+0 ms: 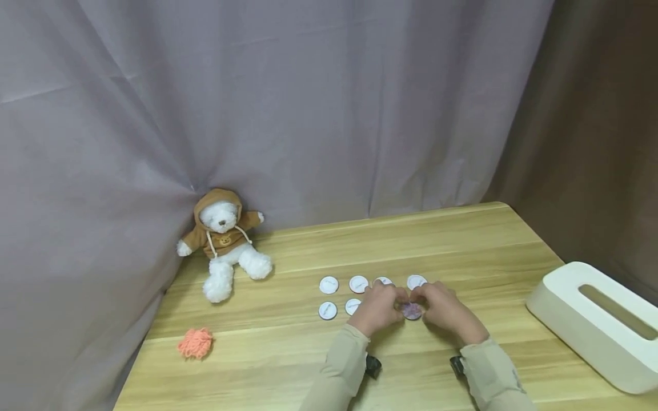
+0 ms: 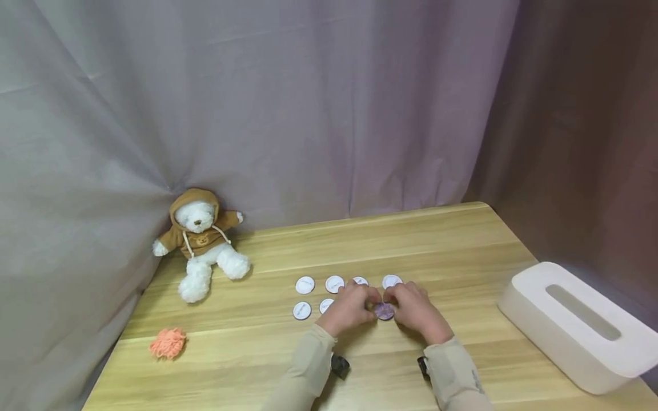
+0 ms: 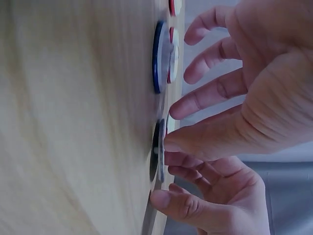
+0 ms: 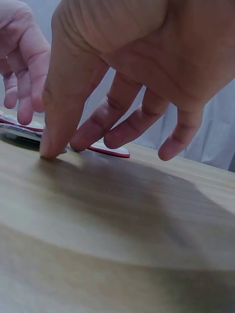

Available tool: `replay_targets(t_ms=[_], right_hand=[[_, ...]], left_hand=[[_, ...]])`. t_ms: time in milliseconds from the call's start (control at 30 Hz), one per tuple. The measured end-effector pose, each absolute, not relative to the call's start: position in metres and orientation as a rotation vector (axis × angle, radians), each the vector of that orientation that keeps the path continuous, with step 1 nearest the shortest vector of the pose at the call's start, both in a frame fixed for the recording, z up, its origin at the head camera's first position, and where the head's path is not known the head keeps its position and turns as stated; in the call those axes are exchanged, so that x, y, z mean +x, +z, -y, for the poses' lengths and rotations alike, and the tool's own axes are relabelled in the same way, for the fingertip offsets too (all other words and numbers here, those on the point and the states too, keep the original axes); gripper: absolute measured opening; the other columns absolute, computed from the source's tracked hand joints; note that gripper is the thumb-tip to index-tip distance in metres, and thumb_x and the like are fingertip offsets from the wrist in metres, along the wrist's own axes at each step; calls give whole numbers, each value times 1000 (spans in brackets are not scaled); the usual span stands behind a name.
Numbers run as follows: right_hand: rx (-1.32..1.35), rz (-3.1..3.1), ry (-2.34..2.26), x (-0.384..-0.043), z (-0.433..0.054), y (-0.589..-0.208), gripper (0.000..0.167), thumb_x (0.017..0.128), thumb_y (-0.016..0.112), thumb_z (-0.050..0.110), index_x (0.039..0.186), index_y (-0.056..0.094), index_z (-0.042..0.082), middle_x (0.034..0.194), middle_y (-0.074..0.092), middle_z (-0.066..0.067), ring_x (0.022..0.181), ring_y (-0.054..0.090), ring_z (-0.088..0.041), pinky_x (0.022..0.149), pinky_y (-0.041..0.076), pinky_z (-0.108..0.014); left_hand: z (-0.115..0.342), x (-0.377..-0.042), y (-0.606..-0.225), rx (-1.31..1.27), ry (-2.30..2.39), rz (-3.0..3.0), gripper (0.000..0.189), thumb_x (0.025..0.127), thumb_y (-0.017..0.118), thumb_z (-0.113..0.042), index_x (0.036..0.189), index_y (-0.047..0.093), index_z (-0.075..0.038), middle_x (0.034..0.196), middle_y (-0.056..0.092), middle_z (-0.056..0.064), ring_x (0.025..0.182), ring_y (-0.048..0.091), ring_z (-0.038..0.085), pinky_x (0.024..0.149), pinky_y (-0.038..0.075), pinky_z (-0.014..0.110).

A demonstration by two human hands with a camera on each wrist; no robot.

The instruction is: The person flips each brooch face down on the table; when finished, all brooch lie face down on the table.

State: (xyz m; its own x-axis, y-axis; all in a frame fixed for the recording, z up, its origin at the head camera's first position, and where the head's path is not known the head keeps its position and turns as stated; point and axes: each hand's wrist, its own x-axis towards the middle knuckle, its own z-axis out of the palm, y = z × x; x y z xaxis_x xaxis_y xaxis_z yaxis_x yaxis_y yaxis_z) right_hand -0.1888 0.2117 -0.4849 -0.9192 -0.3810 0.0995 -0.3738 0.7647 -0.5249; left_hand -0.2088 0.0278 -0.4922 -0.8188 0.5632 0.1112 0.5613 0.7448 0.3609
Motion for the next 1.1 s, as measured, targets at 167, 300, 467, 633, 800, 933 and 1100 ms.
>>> replay_targets(t_ms=[167, 300, 467, 633, 800, 933, 1100], right_hand=[[-661, -2953, -870, -190, -211, -488, 41, 57, 73, -14, 91, 75, 8, 91, 72, -3, 85, 64, -28, 75, 48, -56], [-691, -2951, -868, -190, -211, -487, 33, 60, 79, -7, 87, 75, 11, 88, 71, 1, 83, 62, -26, 76, 46, -55], [-716, -2937, -883, -189, -212, -484, 27, 65, 79, -6, 86, 75, 10, 86, 71, 2, 81, 60, -23, 78, 47, -52], [-689, -2914, -898, -191, -214, -483, 22, 71, 78, -8, 84, 74, 9, 85, 72, 1, 83, 63, -24, 82, 49, -52], [-654, -2894, -947, -193, -217, -484, 21, 75, 73, -12, 84, 74, 7, 85, 72, 0, 85, 67, -26, 83, 53, -50], [-655, -2904, -972, -195, -218, -484, 20, 77, 72, -12, 85, 74, 6, 84, 72, -1, 83, 68, -24, 81, 54, -48], [-640, -2890, -968, -197, -218, -482, 16, 81, 73, -9, 91, 75, 4, 88, 73, -4, 86, 69, -27, 83, 54, -50]], left_hand=[[-31, -208, -494, 972, 547, -2954, 29, 72, 87, -17, 99, 81, -27, 91, 73, -15, 83, 51, 8, 79, 40, 32], [-33, -207, -494, 963, 528, -2953, 27, 70, 89, -15, 93, 81, -26, 90, 73, -16, 84, 51, 8, 82, 39, 33], [-35, -208, -494, 954, 505, -2955, 25, 70, 90, -16, 91, 82, -26, 88, 72, -17, 86, 51, 8, 80, 36, 32], [-33, -208, -491, 965, 530, -2936, 17, 74, 88, -18, 87, 81, -26, 86, 72, -18, 83, 49, 7, 76, 34, 31], [-29, -209, -489, 992, 600, -2925, 14, 77, 86, -17, 87, 81, -26, 84, 73, -19, 79, 49, 5, 75, 33, 31], [-27, -211, -487, 1011, 658, -2923, 12, 80, 84, -18, 89, 81, -25, 85, 74, -18, 78, 50, 4, 75, 31, 30], [-25, -212, -486, 1006, 680, -2935, 8, 82, 83, -19, 87, 79, -24, 84, 74, -17, 79, 54, 2, 73, 30, 29]])
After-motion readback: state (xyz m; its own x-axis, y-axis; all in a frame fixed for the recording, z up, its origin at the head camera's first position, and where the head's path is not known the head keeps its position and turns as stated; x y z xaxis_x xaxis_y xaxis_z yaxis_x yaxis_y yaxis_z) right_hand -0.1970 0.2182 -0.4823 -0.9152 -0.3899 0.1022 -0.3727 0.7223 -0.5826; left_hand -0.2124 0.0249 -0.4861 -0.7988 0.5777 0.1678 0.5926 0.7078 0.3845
